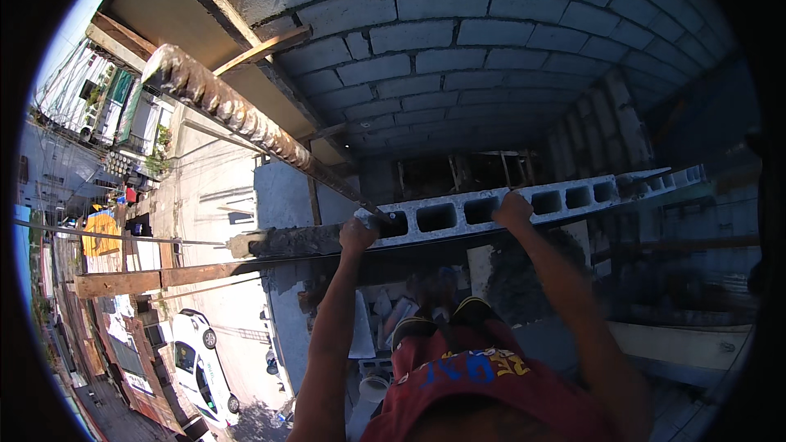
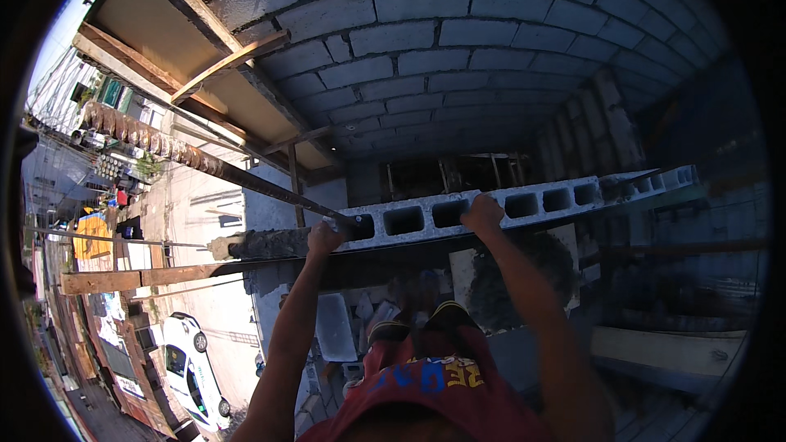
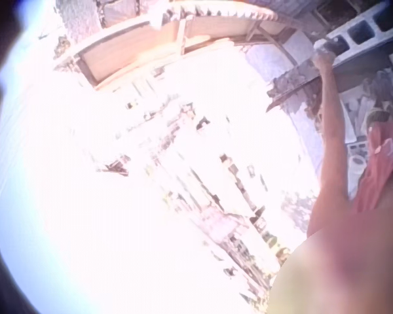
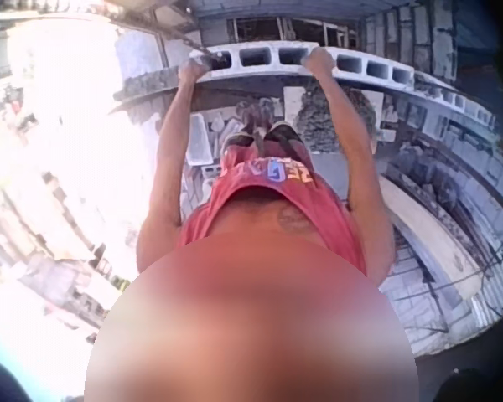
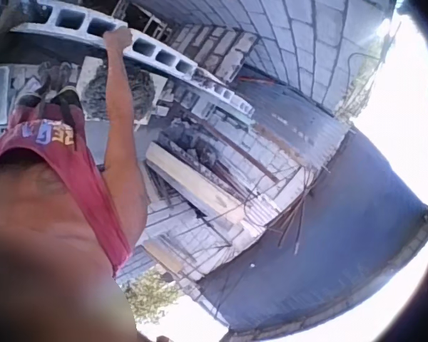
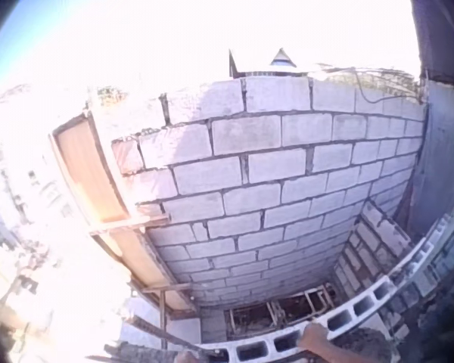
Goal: The person lays hollow concrete blocks on a partially built wall, applying mortar with a trowel and tapping blocks into place. The person repeatedly scoops mortar, spreads it on the wall, places blocks, and adjusts them to align with the existing structure.
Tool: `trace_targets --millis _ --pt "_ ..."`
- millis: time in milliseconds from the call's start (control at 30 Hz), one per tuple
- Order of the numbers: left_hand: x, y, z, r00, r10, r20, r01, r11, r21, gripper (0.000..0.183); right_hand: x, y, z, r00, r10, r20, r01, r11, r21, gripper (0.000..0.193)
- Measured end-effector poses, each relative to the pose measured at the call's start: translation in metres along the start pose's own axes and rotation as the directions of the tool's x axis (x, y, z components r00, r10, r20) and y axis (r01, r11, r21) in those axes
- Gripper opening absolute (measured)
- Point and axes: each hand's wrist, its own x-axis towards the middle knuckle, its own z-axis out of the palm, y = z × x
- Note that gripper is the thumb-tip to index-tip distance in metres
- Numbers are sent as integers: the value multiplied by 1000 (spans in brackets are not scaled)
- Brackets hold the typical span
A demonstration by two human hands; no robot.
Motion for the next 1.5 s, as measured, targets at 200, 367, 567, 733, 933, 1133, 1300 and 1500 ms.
trace_targets --millis 200,367,567,733,933,1133,1300,1500 --pt "9 -10 26 999 -10 46 11 999 -34 52 6 0 22 992 125 9 -125 984 128 40" --pt "18 -21 39 999 7 -31 -9 998 -63 50 8 -6 33 975 218 -45 -208 964 168 60" --pt "23 -23 14 990 128 66 -125 991 -51 56 -6 -8 36 964 241 -112 -204 941 271 57" --pt "14 -17 18 996 74 41 -73 997 -32 55 -2 0 35 962 170 -212 -123 968 218 36" --pt "13 -28 20 985 169 29 -164 979 -117 54 -5 -6 43 953 229 -199 -157 933 324 38" --pt "8 -22 26 995 91 -46 -96 990 -104 57 -2 -3 42 956 198 -217 -122 939 320 33" --pt "15 -28 22 984 149 -95 -163 975 -149 50 1 -7 47 953 195 -230 -109 934 341 30" --pt "12 -31 15 975 210 -69 -219 960 -175 46 -2 4 40 960 129 -249 -56 958 281 35"
